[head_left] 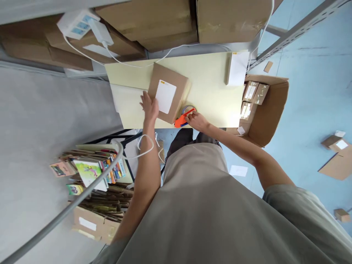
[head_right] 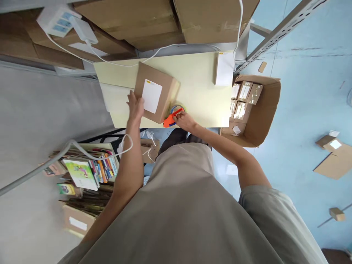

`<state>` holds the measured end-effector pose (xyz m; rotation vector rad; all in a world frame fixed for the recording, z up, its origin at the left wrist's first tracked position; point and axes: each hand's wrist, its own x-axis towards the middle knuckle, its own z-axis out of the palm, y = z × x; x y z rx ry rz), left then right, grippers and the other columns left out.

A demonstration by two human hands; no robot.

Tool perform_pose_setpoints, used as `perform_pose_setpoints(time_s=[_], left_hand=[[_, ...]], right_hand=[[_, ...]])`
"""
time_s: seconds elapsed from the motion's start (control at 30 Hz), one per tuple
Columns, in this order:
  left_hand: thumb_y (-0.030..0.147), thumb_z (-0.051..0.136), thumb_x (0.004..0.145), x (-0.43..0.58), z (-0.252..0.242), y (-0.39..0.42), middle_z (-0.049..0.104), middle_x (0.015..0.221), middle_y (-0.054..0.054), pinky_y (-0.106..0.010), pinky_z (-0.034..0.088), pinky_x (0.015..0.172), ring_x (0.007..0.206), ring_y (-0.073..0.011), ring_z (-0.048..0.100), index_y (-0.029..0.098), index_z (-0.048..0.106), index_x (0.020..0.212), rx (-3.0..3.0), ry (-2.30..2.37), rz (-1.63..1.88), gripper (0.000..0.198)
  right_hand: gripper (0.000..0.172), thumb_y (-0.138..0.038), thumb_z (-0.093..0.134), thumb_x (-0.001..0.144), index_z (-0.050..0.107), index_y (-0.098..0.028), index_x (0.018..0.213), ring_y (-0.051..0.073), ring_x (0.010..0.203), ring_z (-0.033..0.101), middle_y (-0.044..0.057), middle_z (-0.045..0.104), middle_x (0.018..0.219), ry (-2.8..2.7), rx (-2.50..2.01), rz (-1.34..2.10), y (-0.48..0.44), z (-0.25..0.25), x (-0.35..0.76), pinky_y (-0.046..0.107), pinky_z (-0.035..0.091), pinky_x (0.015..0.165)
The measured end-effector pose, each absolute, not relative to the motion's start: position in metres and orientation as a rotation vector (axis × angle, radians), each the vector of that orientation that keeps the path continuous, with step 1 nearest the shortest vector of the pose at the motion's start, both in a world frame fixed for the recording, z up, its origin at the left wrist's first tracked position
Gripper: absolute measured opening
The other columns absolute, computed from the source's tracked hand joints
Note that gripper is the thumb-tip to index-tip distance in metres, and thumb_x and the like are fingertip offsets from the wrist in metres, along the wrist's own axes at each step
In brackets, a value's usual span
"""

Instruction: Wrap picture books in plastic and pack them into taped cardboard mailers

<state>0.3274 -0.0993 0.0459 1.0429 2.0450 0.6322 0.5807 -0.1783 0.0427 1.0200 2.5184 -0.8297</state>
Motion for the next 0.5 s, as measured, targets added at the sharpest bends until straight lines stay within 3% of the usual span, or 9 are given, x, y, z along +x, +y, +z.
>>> perform_pose_setpoints(time_s=[0.07,0.1,0.17,0.33,0.5], left_hand=[[0.046,0.080,0.105,0.366,0.042,-0.093,0.031,0.194,-0.019,-0.067,-0.012,0.147,0.186,-0.0407,0.000,0.014,0.057,0.171,1.133,2.194,0.541,0.076],[0.051,0.078,0.108,0.384,0.042,-0.094,0.028,0.196,-0.016,-0.065,-0.011,0.148,0.186,-0.0395,-0.007,0.016,0.055,0.173,1.193,2.203,0.577,0.077],[0.059,0.078,0.107,0.410,0.044,-0.100,0.025,0.196,-0.016,-0.064,-0.008,0.149,0.186,-0.0372,-0.010,0.019,0.052,0.176,1.292,2.196,0.672,0.083],[0.064,0.077,0.107,0.422,0.051,-0.113,0.029,0.193,-0.024,-0.063,-0.013,0.148,0.187,-0.0384,-0.001,0.013,0.047,0.179,1.399,2.230,0.671,0.093],[0.064,0.074,0.111,0.420,0.055,-0.108,0.027,0.195,-0.018,-0.066,0.004,0.149,0.183,-0.0372,-0.026,0.014,0.042,0.181,1.310,2.107,0.704,0.092]], right_hand=[[0.052,-0.001,0.030,0.113,0.062,0.001,0.154,0.032,0.122,0.080,0.027,0.083,0.133,2.527,1.013,-0.824,-0.183,0.044,0.565,0.051,0.051,0.118],[0.051,-0.001,0.031,0.113,0.062,0.001,0.153,0.032,0.120,0.081,0.027,0.084,0.132,2.528,1.021,-0.827,-0.185,0.045,0.559,0.051,0.052,0.116],[0.050,-0.001,0.032,0.113,0.062,0.001,0.153,0.031,0.118,0.081,0.026,0.084,0.129,2.514,1.070,-0.838,-0.191,0.046,0.556,0.050,0.052,0.115],[0.055,0.000,0.031,0.111,0.059,0.002,0.158,0.031,0.118,0.079,0.027,0.082,0.130,2.418,1.180,-0.886,-0.217,0.049,0.613,0.046,0.049,0.117],[0.054,-0.001,0.036,0.109,0.059,0.005,0.158,0.036,0.115,0.079,0.030,0.082,0.129,2.201,1.479,-0.756,-0.220,0.054,0.716,0.050,0.050,0.116]])
